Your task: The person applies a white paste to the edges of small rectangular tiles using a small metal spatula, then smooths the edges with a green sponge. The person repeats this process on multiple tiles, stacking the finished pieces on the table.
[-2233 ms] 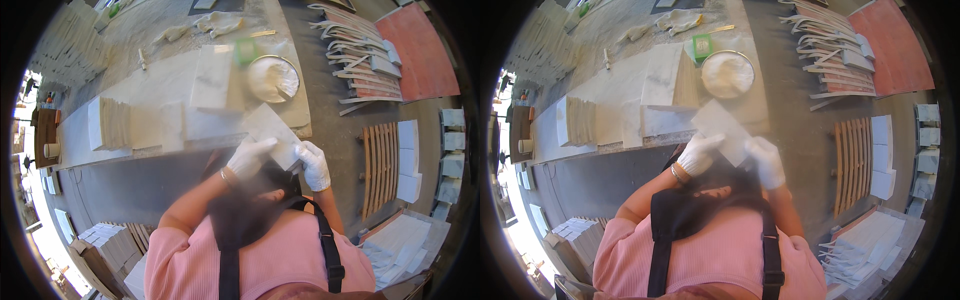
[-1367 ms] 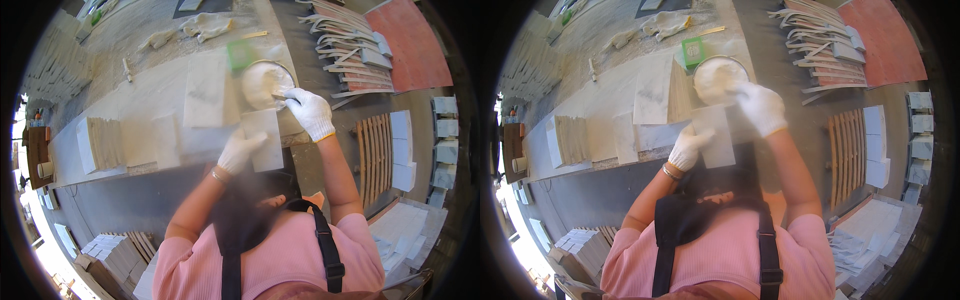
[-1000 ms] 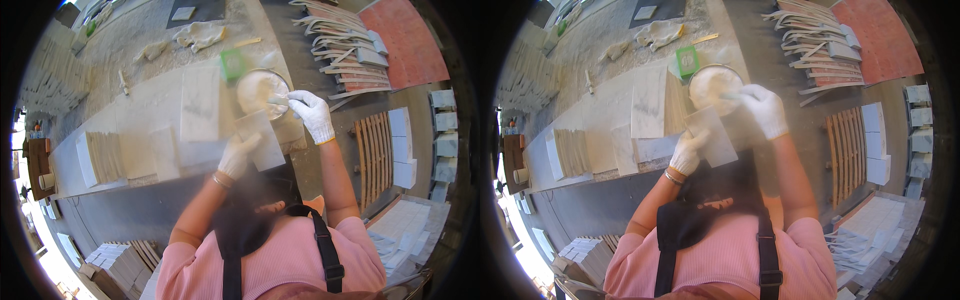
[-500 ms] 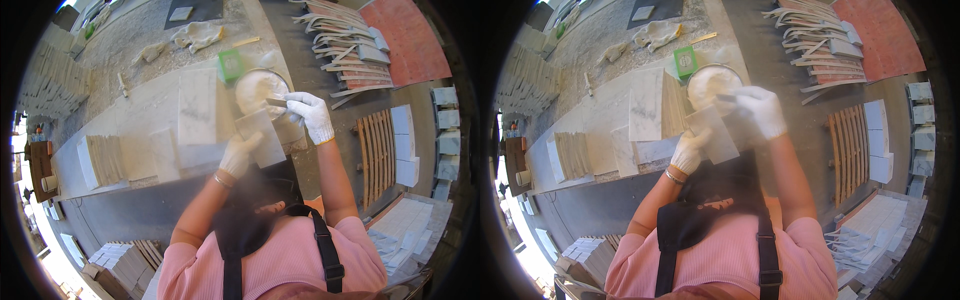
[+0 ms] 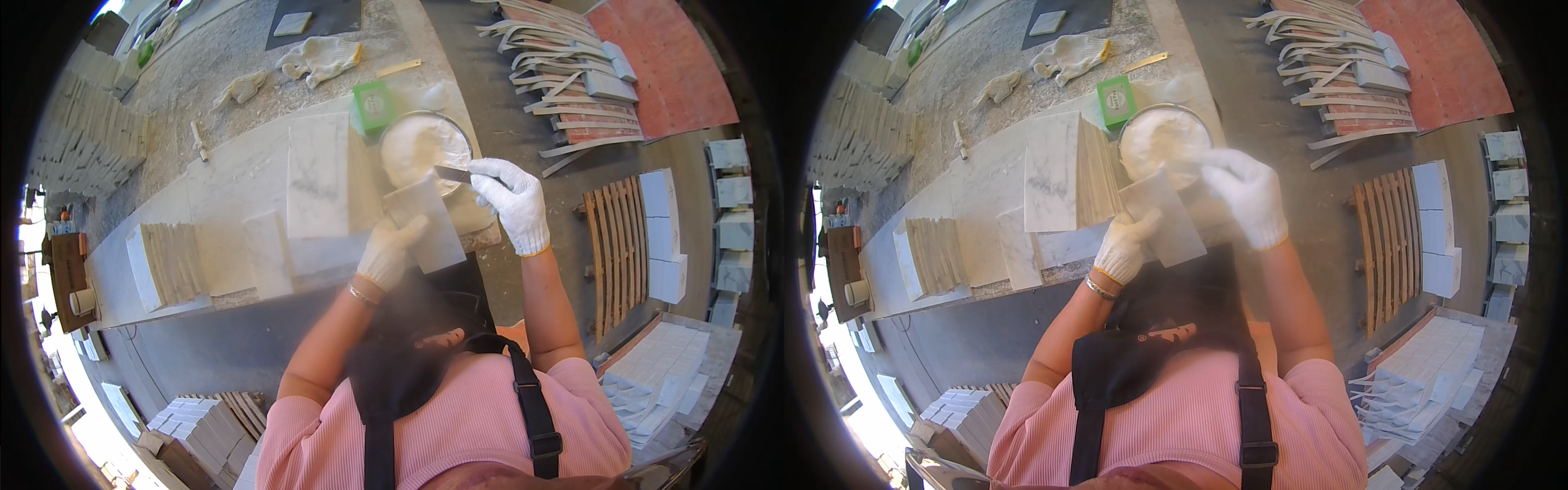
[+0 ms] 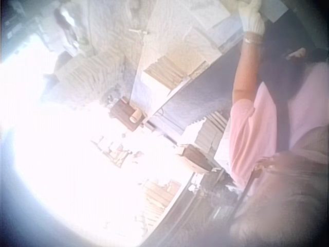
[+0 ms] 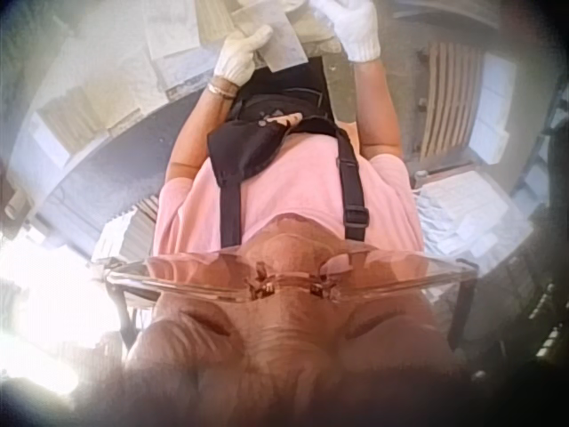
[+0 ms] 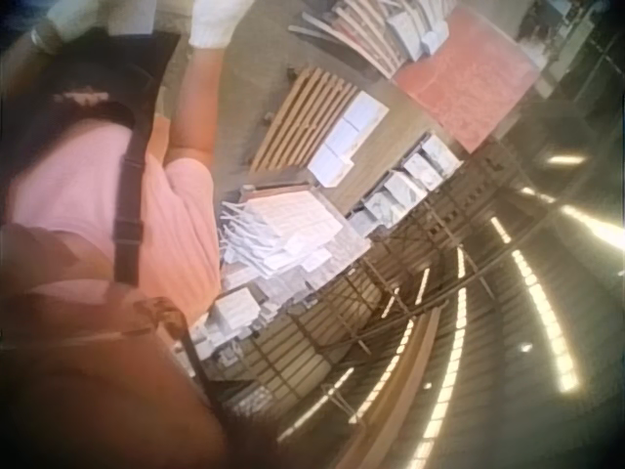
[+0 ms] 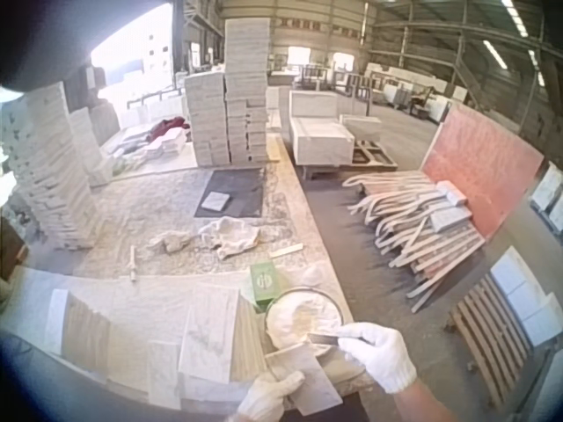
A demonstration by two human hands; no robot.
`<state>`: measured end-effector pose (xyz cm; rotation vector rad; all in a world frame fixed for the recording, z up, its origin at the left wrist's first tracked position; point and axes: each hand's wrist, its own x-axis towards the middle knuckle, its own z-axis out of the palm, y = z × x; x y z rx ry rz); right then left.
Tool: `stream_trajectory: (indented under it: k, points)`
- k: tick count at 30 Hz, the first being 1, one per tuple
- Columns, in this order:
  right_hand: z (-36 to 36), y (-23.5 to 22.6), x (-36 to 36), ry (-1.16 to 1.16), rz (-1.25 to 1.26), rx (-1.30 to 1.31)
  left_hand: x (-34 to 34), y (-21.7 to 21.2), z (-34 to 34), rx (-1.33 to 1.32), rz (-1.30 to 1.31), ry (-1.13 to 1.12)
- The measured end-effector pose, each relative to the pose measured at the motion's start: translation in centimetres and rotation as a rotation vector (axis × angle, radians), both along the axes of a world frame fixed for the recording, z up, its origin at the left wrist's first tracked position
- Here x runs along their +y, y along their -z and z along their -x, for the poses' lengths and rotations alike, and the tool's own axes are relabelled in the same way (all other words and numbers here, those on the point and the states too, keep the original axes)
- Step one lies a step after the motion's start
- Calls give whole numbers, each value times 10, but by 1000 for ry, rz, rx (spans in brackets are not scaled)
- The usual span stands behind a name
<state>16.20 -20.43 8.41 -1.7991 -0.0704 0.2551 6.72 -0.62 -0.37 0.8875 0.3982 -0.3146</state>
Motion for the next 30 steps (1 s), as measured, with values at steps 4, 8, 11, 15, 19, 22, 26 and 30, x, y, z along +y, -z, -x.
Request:
stream_trajectory:
  k: [4, 8, 11, 15, 19, 22, 26, 30]
  points:
    - [-2, 8, -2, -7, 111, -200, -1, -1, -1, -1, -15, -15]
    - [-15, 19, 0, -6, 213, -297, 0, -1, -1, -27, -23, -29]
    - [-26, 25, 7, -1, 233, -202, 0, -1, -1, -30, -13, -21]
    - [-32, 28, 14, -58, 122, -2, 1, 0, -1, -11, -30, 2]
    - [-34, 24, 12, -60, 15, 123, 0, 0, -2, -1, -20, -11]
    - [-33, 18, 5, -33, -39, 157, -1, -1, -2, 10, -9, -31]
    - [-24, 11, 0, -14, -81, 142, 0, -2, -2, 21, -61, -8]
    - [-14, 9, -1, -26, -26, 49, -1, 2, -3, 55, -73, -27]
